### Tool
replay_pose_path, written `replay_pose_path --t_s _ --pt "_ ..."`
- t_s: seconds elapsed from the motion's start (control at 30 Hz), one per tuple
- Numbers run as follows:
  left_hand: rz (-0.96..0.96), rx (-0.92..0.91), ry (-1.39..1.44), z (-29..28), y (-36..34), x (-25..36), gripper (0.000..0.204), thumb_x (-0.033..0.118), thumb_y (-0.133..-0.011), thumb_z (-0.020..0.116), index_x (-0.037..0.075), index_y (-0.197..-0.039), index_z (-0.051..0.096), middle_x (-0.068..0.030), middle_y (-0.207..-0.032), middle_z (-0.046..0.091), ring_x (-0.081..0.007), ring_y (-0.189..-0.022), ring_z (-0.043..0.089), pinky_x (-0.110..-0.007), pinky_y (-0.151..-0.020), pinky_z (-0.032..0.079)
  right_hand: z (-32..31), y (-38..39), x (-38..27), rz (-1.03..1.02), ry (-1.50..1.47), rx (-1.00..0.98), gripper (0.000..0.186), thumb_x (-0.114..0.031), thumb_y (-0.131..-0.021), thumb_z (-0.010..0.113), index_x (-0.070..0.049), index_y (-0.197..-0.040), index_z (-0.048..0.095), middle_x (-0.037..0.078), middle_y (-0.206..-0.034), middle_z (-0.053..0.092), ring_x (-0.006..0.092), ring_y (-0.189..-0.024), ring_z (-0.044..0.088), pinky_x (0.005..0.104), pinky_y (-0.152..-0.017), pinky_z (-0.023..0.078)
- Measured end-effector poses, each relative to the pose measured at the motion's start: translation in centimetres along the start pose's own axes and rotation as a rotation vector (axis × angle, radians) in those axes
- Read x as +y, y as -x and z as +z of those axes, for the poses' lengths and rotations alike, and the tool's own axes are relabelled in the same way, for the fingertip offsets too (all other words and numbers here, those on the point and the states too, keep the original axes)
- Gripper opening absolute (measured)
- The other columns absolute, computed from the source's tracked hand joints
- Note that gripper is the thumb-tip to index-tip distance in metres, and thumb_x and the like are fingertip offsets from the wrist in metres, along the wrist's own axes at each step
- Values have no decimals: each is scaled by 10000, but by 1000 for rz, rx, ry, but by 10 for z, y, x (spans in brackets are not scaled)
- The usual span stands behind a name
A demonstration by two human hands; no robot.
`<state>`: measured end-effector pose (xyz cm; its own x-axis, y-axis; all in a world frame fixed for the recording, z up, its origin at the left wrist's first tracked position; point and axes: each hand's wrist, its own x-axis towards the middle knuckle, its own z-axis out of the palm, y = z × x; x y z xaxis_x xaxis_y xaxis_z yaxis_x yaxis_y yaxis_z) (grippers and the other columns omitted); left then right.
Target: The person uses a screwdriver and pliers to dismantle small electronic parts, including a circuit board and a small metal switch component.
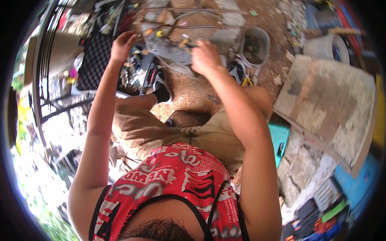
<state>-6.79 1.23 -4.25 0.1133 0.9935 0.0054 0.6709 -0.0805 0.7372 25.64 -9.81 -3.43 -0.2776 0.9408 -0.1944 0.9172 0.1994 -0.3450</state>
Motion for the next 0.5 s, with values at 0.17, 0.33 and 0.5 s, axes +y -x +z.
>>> replay_pose_path --t_s 0.17,0.33,0.5 --pt "-82 -42 -321 14 10 -11 406 375 -874 672 129 -1197 667 -93 -1104 710 -246 -992 687 -353 -885 525 3 -4 18 80 -127 17 294 -108 -747 741 -6 -1020 701 144 -1275 595 337 -1157 566 402 -1014 442" --pt "-39 72 -436 43 -4 -18 424 377 -877 641 147 -1232 647 -127 -1154 680 -308 -1065 648 -392 -939 502 24 -5 31 -6 -108 151 319 -126 -743 779 -26 -1037 703 103 -1181 605 314 -1135 548 396 -1030 426" --pt "-137 27 -500 54 -21 4 414 411 -888 623 196 -1241 646 -148 -1236 615 -322 -1156 588 -408 -989 472 23 -5 30 66 -119 98 359 -189 -712 817 -43 -1021 708 98 -1257 575 316 -1184 520 392 -1034 417"
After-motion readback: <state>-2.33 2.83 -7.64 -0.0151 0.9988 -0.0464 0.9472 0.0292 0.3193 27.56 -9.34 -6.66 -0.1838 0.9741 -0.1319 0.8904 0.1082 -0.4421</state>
